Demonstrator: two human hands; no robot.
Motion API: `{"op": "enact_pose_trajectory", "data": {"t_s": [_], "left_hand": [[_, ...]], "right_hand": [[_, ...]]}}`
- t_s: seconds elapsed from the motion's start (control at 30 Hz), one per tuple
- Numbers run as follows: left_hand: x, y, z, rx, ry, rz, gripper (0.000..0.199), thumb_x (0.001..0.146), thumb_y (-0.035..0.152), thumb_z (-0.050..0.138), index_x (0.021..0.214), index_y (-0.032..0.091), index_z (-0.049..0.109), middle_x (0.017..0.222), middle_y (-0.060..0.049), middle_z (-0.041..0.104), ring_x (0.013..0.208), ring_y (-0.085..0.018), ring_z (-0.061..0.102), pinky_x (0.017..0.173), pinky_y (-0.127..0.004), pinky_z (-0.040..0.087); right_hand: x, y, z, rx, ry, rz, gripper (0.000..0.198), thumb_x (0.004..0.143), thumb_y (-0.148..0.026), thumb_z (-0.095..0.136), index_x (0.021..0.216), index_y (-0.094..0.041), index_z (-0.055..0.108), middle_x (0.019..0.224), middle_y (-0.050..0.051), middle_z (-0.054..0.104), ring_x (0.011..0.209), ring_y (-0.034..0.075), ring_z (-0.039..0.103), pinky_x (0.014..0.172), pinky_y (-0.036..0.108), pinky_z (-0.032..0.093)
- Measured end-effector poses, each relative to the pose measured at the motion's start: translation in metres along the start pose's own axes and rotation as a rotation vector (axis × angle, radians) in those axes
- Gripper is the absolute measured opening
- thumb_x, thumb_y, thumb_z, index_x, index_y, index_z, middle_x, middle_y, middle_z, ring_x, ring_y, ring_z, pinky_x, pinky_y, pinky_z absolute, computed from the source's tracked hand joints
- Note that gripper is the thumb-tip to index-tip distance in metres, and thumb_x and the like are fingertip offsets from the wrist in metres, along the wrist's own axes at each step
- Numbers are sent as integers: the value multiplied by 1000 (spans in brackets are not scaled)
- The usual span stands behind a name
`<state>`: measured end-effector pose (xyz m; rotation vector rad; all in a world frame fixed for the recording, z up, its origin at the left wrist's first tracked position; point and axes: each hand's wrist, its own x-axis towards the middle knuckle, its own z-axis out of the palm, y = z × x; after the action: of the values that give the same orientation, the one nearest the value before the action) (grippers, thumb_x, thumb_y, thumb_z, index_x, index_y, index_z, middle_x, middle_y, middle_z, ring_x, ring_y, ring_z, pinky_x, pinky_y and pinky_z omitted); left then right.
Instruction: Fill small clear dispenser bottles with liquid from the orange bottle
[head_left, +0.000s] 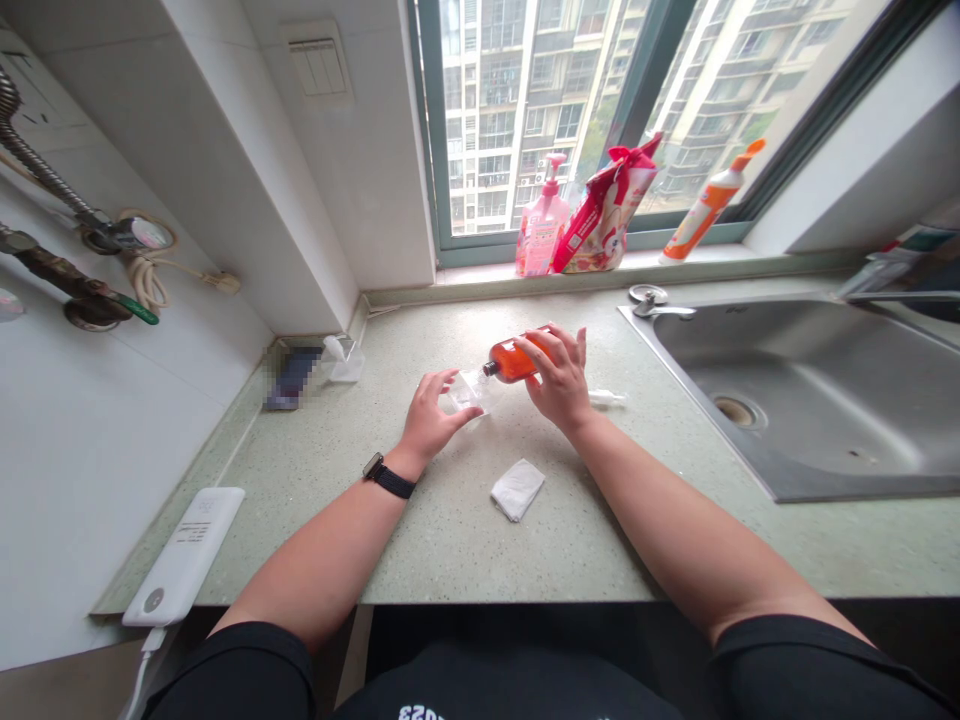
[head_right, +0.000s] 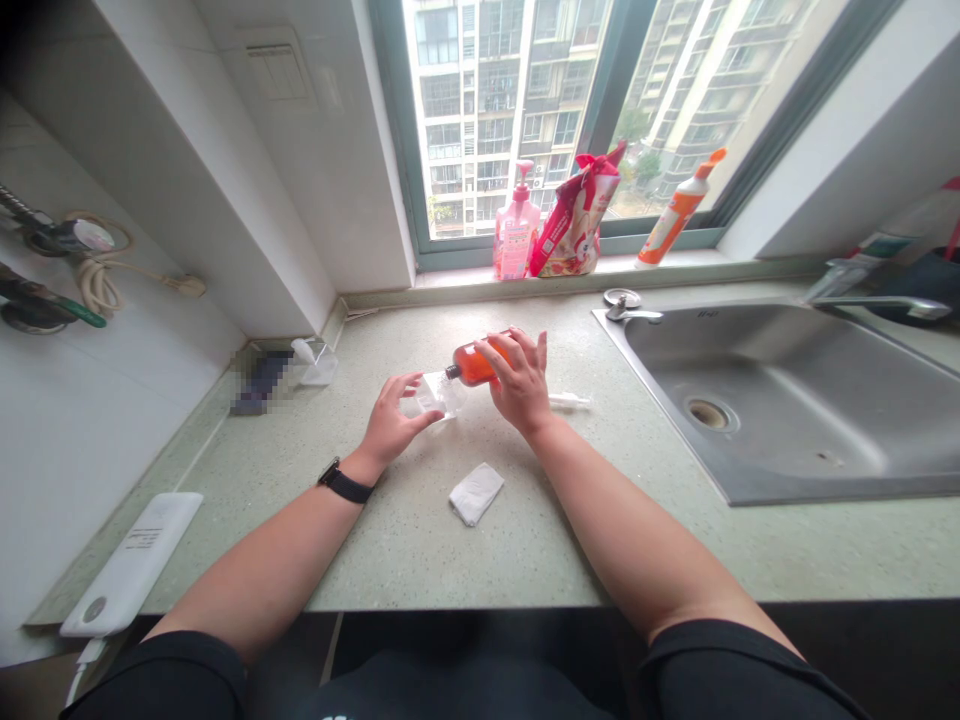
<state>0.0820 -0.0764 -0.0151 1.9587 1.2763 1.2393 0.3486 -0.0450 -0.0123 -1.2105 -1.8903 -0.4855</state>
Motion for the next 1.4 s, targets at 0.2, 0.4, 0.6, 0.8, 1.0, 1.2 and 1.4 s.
{"op": "enact_pose_trajectory", "data": {"t_s": [0.2, 0.4, 0.6, 0.8, 1.0, 1.2, 1.4], "left_hand": [[0, 0, 0, 0, 0, 8, 76, 77, 55, 94, 141, 27, 63, 129, -11, 65, 113, -29, 71, 100, -49, 61], [0, 1, 0, 10, -2, 10, 76, 78, 55, 93, 141, 27, 63, 130, -11, 65, 113, -29, 71, 100, -48, 61], [0, 2, 0, 16, -1, 15, 75, 78, 53, 94, 141, 27, 63, 129, -10, 65, 114, -29, 71, 101, -48, 61], [-1, 2, -1, 4, -5, 9, 75, 78, 54, 94, 141, 27, 63, 130, -11, 65, 115, -29, 71, 102, -48, 61], [0, 2, -1, 10, -6, -2, 76, 78, 55, 93, 142, 28, 63, 130, -11, 65, 114, -29, 70, 101, -49, 61], [0, 2, -1, 11, -3, 8, 75, 78, 55, 93, 141, 27, 63, 130, -11, 65, 114, -29, 71, 101, -49, 61], [0, 3, -1, 23, 1, 25, 74, 78, 53, 93, 140, 27, 63, 129, -10, 65, 114, -28, 71, 101, -47, 61]], "right_hand": [[0, 0, -1, -7, -16, 4, 72, 91, -9, 61, 154, -40, 52, 148, 4, 63, 151, 34, 45, 133, 72, 17], [0, 0, 0, -19, -12, -1, 69, 92, -10, 60, 154, -39, 52, 148, 4, 63, 151, 34, 45, 133, 73, 18], [0, 0, 0, -6, -3, 4, 73, 92, -8, 61, 155, -42, 50, 148, 3, 63, 152, 33, 44, 133, 72, 17], [0, 0, 0, -16, -9, -1, 74, 91, -8, 61, 156, -41, 49, 149, 4, 63, 152, 34, 44, 133, 74, 16], [0, -1, -2, -18, -32, 12, 75, 92, -8, 60, 157, -43, 49, 150, 3, 62, 152, 34, 44, 133, 74, 15], [1, -2, -2, -15, -39, 19, 77, 92, -7, 60, 158, -45, 48, 150, 2, 63, 152, 34, 44, 133, 75, 14], [1, -2, -2, -15, -41, 17, 75, 92, -8, 60, 157, -43, 50, 150, 3, 62, 153, 35, 43, 133, 75, 15]]}}
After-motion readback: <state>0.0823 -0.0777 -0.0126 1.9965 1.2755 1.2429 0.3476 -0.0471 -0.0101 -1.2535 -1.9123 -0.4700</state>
